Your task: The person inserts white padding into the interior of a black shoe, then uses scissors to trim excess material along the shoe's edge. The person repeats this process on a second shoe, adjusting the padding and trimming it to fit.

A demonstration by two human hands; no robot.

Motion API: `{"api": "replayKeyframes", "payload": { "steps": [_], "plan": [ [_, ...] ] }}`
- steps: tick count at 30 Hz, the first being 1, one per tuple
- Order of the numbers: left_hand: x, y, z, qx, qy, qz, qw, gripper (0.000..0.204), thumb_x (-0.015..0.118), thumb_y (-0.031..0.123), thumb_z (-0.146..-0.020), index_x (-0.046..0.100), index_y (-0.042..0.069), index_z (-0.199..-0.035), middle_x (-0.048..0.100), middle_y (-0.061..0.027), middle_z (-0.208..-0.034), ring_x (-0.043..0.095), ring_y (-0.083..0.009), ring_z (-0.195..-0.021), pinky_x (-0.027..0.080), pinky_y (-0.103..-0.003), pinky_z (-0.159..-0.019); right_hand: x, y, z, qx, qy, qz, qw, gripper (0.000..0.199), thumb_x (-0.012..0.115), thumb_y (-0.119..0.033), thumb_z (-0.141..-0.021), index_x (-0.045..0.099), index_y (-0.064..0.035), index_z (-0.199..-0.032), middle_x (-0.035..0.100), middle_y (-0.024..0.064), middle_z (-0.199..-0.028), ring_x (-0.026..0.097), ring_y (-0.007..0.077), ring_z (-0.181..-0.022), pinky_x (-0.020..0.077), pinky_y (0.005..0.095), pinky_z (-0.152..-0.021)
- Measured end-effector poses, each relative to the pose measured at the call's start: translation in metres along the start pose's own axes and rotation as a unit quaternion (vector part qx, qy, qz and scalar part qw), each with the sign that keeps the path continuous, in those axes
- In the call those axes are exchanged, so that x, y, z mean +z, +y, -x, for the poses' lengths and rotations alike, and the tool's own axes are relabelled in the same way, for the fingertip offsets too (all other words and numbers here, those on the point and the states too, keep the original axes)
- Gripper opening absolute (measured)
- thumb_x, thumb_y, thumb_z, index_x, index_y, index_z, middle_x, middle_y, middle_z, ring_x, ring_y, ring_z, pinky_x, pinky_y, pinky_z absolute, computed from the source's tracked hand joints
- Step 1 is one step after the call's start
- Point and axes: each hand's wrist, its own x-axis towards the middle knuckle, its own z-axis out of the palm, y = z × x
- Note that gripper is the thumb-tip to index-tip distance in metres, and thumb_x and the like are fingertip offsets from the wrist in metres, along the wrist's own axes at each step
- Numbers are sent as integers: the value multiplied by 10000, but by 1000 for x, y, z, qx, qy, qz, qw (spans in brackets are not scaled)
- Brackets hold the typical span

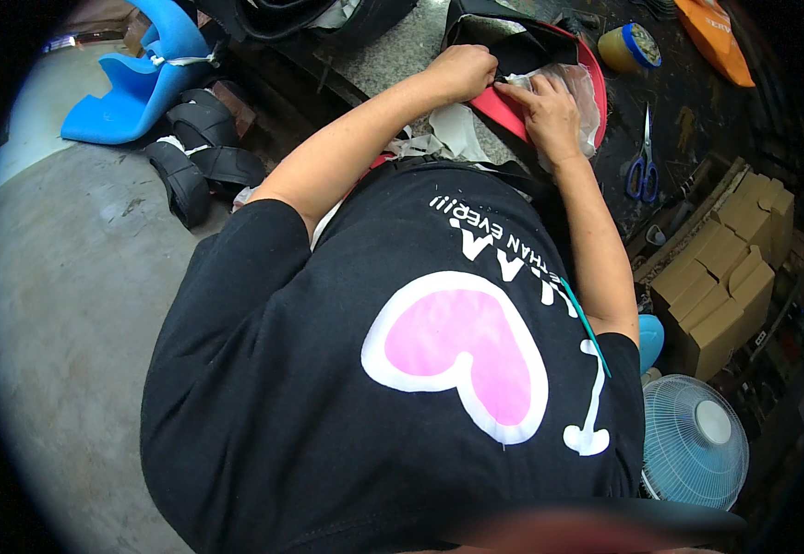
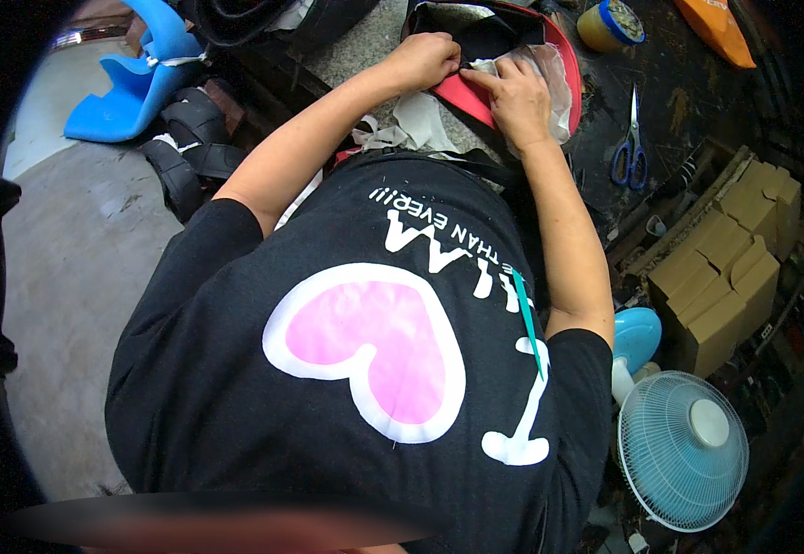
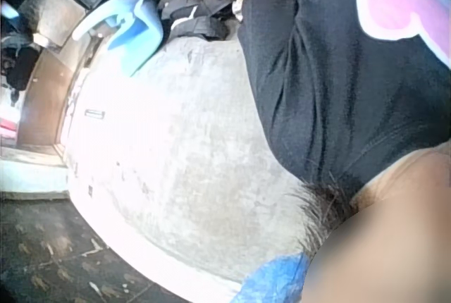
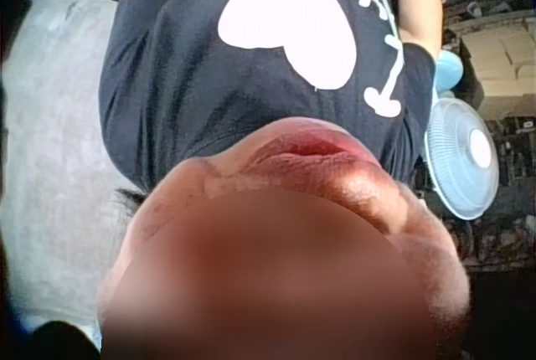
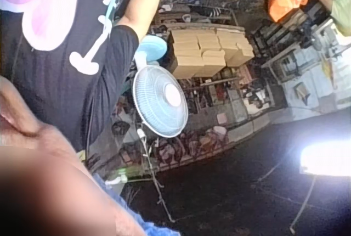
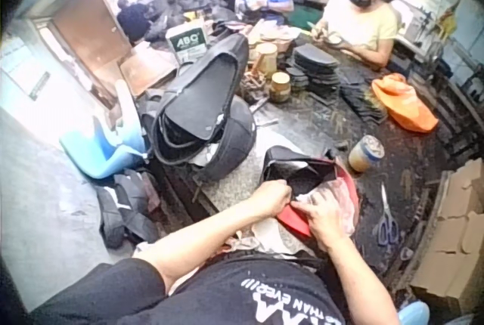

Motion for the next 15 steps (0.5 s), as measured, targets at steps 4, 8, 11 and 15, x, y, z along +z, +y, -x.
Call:
{"api": "replayKeyframes", "payload": {
  "steps": [4,8,11,15],
  "plan": [
    [3,-2,-1,-39,14,21,999,154,623,184,-823,673,40,-852,659,-157,-887,639,-362,-884,508,-455,-780,-1,-1,-1,-26,4,36,999,394,590,-158,-815,698,-383,-1120,608,-4,-916,597,219,-940,500,369,-743],
    [-1,-5,-2,-53,8,67,996,164,626,194,-829,672,39,-853,663,-163,-886,639,-361,-881,505,-451,-774,-1,-5,-2,-17,0,41,999,393,573,-168,-830,692,-395,-1129,608,-3,-920,592,230,-943,498,381,-742],
    [-3,-10,-6,-47,-26,90,994,172,628,201,-832,672,36,-859,661,-166,-884,638,-359,-875,502,-449,-768,-3,-9,-1,11,0,29,1000,378,558,-176,-842,692,-399,-1116,605,-5,-923,588,229,-938,493,388,-725],
    [3,-11,-4,-33,4,74,997,190,607,205,-837,672,28,-845,670,-185,-893,642,-375,-905,506,-465,-812,-4,-14,-2,-13,-4,58,998,371,550,-186,-851,690,-409,-1112,602,-3,-925,581,231,-931,477,391,-699]
  ]
}}
